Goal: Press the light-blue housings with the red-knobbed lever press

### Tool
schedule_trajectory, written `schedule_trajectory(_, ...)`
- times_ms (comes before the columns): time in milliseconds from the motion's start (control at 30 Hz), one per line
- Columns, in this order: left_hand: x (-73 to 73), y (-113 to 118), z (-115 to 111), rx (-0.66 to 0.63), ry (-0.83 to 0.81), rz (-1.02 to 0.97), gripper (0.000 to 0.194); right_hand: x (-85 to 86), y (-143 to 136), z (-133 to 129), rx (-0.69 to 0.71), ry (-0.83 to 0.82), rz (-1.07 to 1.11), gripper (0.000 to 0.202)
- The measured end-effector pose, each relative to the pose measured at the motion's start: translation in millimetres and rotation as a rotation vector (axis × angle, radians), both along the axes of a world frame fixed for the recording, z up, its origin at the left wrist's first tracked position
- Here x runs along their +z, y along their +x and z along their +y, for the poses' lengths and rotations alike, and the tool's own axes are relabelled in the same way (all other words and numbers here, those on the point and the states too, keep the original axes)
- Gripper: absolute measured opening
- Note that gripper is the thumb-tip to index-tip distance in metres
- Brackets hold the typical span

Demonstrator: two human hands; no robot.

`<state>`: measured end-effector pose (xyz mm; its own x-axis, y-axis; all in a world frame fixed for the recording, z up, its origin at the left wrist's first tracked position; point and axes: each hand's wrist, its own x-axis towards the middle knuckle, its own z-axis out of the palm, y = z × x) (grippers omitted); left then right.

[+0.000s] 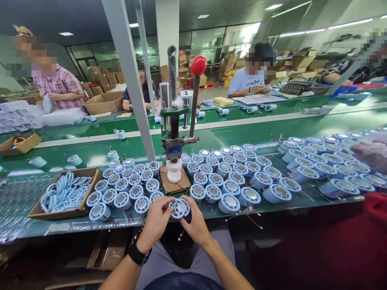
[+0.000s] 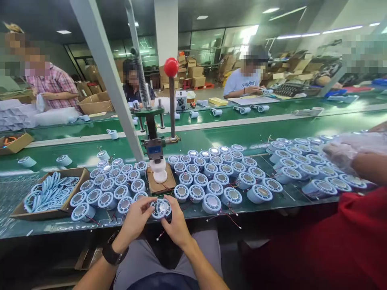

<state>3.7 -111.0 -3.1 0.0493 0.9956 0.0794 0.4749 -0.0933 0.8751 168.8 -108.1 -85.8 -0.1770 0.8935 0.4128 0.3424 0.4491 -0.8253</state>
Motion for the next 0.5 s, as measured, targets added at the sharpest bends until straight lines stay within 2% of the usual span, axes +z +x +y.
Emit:
schedule_trajectory(100,-3.9,6.0,2.8,0.021,0.017,0.073,0.033,-3.9,-5.7,1.7,-0.016,-0.014,0.006,0.059)
schedule_trajectory(267,-14.5,15.3,-0.6,0.045,0.216,0.308,0.033,-7.0,-5.8,3.9,0.061,0.054,-0.007,0.059)
schedule_trajectory(367,-18.3,19.3,-4.3,0.052,0.258,0.436,0.035,-9.9,-5.5,3.3,0.07,0.072,-0.023,0.065)
schedule_trajectory(500,-18.7,16.2,-9.9,-0.058,0.231,0.483,0.037,-11.7,-5.0,2.5,0.071,0.084,-0.034,0.065)
